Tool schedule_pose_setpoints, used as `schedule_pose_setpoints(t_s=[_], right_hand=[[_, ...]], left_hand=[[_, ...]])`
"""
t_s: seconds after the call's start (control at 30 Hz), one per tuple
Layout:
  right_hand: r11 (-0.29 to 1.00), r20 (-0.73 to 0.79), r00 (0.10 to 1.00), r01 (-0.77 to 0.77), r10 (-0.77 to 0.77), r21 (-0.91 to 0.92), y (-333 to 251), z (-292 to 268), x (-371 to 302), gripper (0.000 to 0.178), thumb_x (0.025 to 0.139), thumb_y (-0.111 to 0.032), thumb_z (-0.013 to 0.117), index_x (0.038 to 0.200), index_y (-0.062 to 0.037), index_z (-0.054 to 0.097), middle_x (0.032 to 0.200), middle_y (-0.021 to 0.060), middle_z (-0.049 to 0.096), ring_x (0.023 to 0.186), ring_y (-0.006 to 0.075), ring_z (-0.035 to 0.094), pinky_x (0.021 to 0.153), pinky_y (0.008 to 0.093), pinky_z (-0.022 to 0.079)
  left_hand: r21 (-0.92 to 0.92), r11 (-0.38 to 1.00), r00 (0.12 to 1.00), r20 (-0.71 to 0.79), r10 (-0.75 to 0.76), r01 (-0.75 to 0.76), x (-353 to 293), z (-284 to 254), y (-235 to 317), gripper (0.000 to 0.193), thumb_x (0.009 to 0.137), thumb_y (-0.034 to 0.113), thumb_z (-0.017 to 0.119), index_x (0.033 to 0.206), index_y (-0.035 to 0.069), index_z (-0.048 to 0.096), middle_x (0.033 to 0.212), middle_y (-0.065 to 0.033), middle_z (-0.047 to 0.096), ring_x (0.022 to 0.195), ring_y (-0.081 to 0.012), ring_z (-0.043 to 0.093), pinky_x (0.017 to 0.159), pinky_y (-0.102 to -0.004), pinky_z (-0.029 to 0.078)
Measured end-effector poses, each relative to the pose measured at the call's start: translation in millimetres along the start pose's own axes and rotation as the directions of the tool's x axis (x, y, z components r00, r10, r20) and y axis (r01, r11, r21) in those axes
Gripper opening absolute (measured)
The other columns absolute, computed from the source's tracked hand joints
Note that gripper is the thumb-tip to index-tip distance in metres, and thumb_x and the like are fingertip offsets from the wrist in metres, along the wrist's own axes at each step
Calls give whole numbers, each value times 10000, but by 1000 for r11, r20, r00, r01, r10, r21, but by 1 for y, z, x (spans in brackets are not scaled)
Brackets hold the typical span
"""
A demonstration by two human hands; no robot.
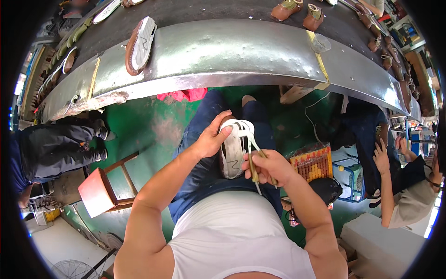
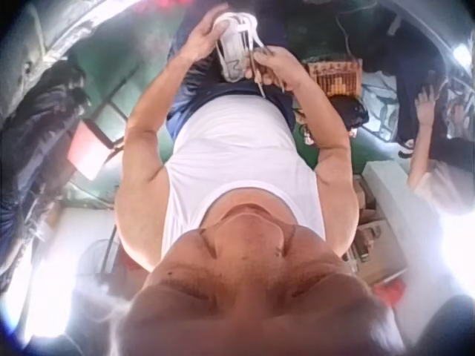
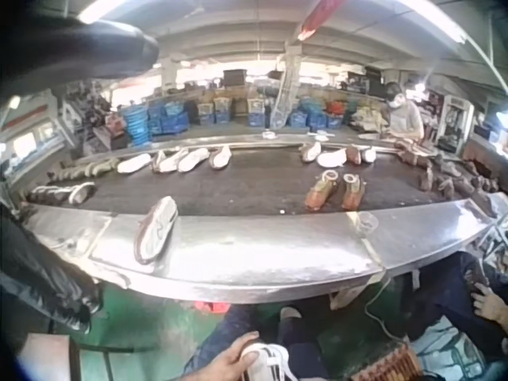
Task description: Manually attaching soles and uppers of shoes using specialized pincers on a conveyor line.
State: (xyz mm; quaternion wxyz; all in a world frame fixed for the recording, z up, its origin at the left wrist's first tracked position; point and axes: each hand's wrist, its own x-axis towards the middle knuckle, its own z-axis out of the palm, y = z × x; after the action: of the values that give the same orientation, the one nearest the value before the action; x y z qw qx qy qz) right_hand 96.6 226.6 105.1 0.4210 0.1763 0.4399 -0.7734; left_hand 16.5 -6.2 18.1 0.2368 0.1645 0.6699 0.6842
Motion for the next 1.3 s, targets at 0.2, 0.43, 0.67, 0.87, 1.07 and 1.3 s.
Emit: schedule_pose_setpoints(t_s=[0.2, 0.43, 0.67, 0.87, 1.07, 1.3], right_hand=[[862, -18, 995, 79, -102, -501, -4, -14, 11, 241, 955, -118, 549, 1148, 23, 572, 979, 104, 662, 897, 164, 662, 715, 304, 539], [757, -92, 984, 57, -152, -650, 13, -29, 38, 199, 966, -196, 577, 981, 2, 580, 788, 134, 675, 663, 251, 673, 615, 375, 524], [272, 3, 771, 228, -636, -935, 35, -25, 49, 229, 942, -190, 595, 989, 30, 558, 817, 264, 649, 809, 464, 633, 717, 518, 495], [121, -66, 876, -9, -478, -993, 21, -7, 11, 201, 935, -144, 572, 978, 44, 515, 876, 284, 648, 854, 473, 627, 776, 530, 491], [630, -118, 989, -38, -86, -776, -6, -28, -10, 195, 931, -147, 590, 1033, 17, 560, 796, 81, 674, 707, 135, 637, 650, 296, 508], [326, -106, 749, 153, -654, -933, 0, -3, 12, 298, 990, -255, 537, 1027, 39, 569, 802, 193, 664, 768, 336, 677, 714, 419, 508]], left_hand=[[70, 996, 998, -23, -56, 58, 2, 7, 14, 512, 1043, 298, 470, 1481, 85, 310, 1325, -109, 521, 1241, -192, 473, 1076, -333, 361], [29, 999, 998, -55, -41, 43, 7, 3, -4, 426, 1021, 186, 521, 1424, 90, 420, 1244, -82, 577, 1162, -155, 520, 1025, -308, 406], [-132, 990, 999, -8, -49, 47, 8, -10, -15, 425, 996, 136, 564, 1406, 109, 456, 1191, -52, 597, 1111, -136, 542, 975, -293, 444], [-217, 958, 979, -31, -200, 189, 9, 1, 8, 440, 977, 119, 585, 1403, 89, 481, 1181, -39, 608, 1090, -122, 548, 984, -296, 437], [-30, 991, 990, -57, -129, 127, 21, 8, 4, 427, 965, 117, 588, 1383, 86, 508, 1162, -79, 642, 1042, -148, 591, 956, -308, 476], [0, 979, 976, 79, -202, 203, 24, 12, 9, 552, 943, 74, 600, 1462, 85, 412, 1290, -80, 576, 1170, -160, 532, 1011, -313, 445]])
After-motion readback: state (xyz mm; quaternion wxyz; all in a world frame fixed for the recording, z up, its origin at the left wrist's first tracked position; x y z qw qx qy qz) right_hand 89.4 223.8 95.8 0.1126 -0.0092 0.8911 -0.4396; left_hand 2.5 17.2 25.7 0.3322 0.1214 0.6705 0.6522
